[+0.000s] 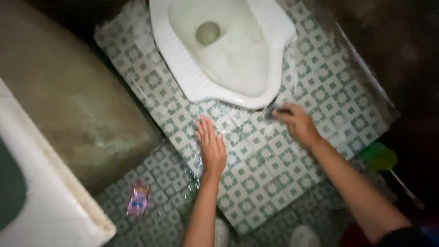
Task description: Cleaning a squat toilet and the surrounding floor tiles using brushes and cleaning agents.
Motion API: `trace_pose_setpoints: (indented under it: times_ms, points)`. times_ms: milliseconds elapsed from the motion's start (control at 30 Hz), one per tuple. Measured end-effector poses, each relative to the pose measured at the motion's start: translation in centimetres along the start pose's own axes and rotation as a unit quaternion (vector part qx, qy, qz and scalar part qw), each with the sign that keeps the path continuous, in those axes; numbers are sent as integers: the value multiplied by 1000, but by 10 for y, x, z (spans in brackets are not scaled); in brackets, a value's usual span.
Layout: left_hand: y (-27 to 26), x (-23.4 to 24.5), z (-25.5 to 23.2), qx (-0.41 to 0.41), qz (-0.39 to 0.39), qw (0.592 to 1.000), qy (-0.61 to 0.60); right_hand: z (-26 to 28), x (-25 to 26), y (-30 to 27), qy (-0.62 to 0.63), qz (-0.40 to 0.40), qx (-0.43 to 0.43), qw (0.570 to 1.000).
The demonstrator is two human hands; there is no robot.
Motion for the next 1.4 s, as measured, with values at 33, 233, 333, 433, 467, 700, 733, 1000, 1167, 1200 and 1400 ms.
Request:
trace_pose_setpoints:
  times_ms: [33, 233, 333, 433, 467, 700, 733, 1000, 1167, 1200, 1400]
  points:
    - [11, 1, 1, -12, -4, 1000, 1, -12, 0, 9, -2, -12, 2, 1000]
    - [48, 4, -8, -97, 53, 990, 91, -76, -16, 14, 21, 10, 45, 999]
    - [76, 23, -9, -208, 0, 971, 113, -56, -27, 33, 28, 9, 102, 994]
    - [88, 31, -6, -236, -19, 965, 110, 24, -51, 16, 30, -69, 108, 991]
    - [93, 32, -3, -228, -19, 968, 108, 53, -63, 23, 63, -92, 53, 992]
    - [92, 54, -5, -243, -31, 967, 75, 171, -140, 86, -201, -269, 81, 938]
    - [98, 61, -6, -250, -29, 965, 77, 184, -102, 76, -201, -276, 77, 937]
    - [89, 60, -3, -245, 1, 966, 88, 76, -106, 22, -227, -231, 97, 941]
    - [95, 57, -13, -249, 22, 963, 98, 151, -137, 86, -233, -250, 120, 932]
    - [95, 55, -18, -257, 30, 960, 106, 165, -134, 85, -250, -259, 118, 925]
    - [99, 30, -18, -228, 65, 966, 108, 126, -6, -33, 211, -152, -240, 935]
Point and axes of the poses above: each hand's wrist, its own y-axis towards the middle knuckle, its own x-axis out of the back of the hand, z = x × y, the point moved 6 cm from there along y, towards the middle knuckle, and after that the axes turned 11 degrees about -y, right-handed, at the moved point
